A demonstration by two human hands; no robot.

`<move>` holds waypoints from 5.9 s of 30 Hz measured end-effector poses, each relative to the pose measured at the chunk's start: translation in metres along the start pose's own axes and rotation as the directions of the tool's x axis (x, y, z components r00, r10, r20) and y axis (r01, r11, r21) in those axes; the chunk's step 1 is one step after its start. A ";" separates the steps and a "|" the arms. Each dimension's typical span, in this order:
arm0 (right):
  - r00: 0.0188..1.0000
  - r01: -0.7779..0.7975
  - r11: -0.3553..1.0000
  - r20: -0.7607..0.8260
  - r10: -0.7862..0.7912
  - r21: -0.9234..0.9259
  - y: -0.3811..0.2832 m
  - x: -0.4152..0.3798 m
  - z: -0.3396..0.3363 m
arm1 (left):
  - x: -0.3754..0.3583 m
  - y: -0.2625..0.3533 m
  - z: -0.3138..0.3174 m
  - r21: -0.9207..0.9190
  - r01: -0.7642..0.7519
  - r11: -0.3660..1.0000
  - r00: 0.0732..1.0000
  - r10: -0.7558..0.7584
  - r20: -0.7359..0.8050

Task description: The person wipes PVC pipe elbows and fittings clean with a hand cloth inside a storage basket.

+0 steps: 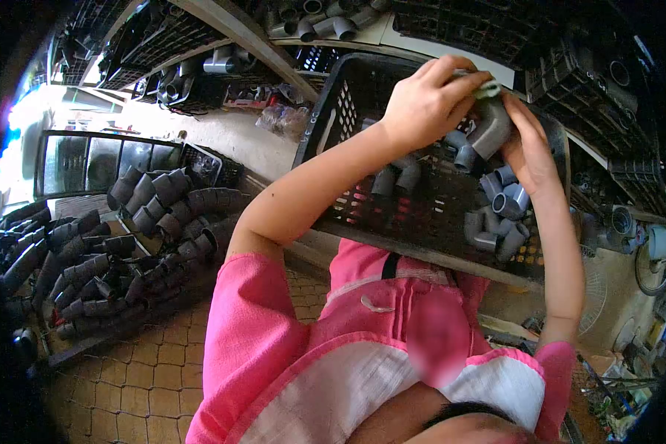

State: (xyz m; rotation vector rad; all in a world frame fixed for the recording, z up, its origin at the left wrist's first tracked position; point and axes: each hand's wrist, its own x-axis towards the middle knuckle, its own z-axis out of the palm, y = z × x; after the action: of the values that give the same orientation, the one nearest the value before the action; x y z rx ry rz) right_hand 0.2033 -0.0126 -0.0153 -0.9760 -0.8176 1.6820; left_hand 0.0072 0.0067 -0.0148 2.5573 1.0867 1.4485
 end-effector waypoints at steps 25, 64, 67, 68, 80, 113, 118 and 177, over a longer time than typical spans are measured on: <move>0.999 -0.027 1.000 0.043 0.027 -0.004 0.007 -0.001 0.000 | -0.007 0.012 0.002 -0.358 0.140 0.923 0.990 -0.125 0.065; 0.913 0.300 0.953 0.299 -0.278 -0.030 0.012 -0.017 0.037 | -0.001 0.006 0.003 0.338 -0.182 0.923 0.975 0.124 0.186; 0.912 0.339 0.935 0.279 -0.300 -0.102 0.016 -0.017 0.036 | -0.008 0.013 0.005 0.288 -0.173 0.942 0.974 0.119 0.194; 0.923 0.328 0.922 0.278 -0.266 -0.206 0.015 -0.021 0.034 | -0.009 0.026 0.003 0.190 -0.118 0.975 0.979 0.081 0.189; 0.884 0.453 0.820 0.295 -0.362 -0.349 0.012 -0.020 0.032 | -0.013 0.006 0.008 0.036 0.099 0.994 0.992 -0.101 0.076; 0.691 0.600 0.362 0.235 -0.683 -0.713 0.009 -0.006 0.014 | 0.000 -0.009 -0.010 -0.561 0.825 -0.072 0.466 -0.477 0.746; 0.878 0.459 0.608 0.223 -0.424 -0.648 -0.007 -0.009 0.010 | 0.011 -0.010 -0.031 -0.550 0.833 0.055 0.509 -0.467 0.723; 0.921 0.361 0.573 0.186 -0.342 -0.736 0.000 -0.015 0.003 | 0.014 0.003 -0.030 -0.271 0.361 0.892 0.917 -0.287 0.276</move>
State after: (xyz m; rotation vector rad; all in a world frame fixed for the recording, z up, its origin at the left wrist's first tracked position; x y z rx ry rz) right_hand 0.2037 -0.0272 -0.0103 -1.2332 -1.7024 0.9628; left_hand -0.0090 0.0027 0.0141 2.1284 1.0811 1.1082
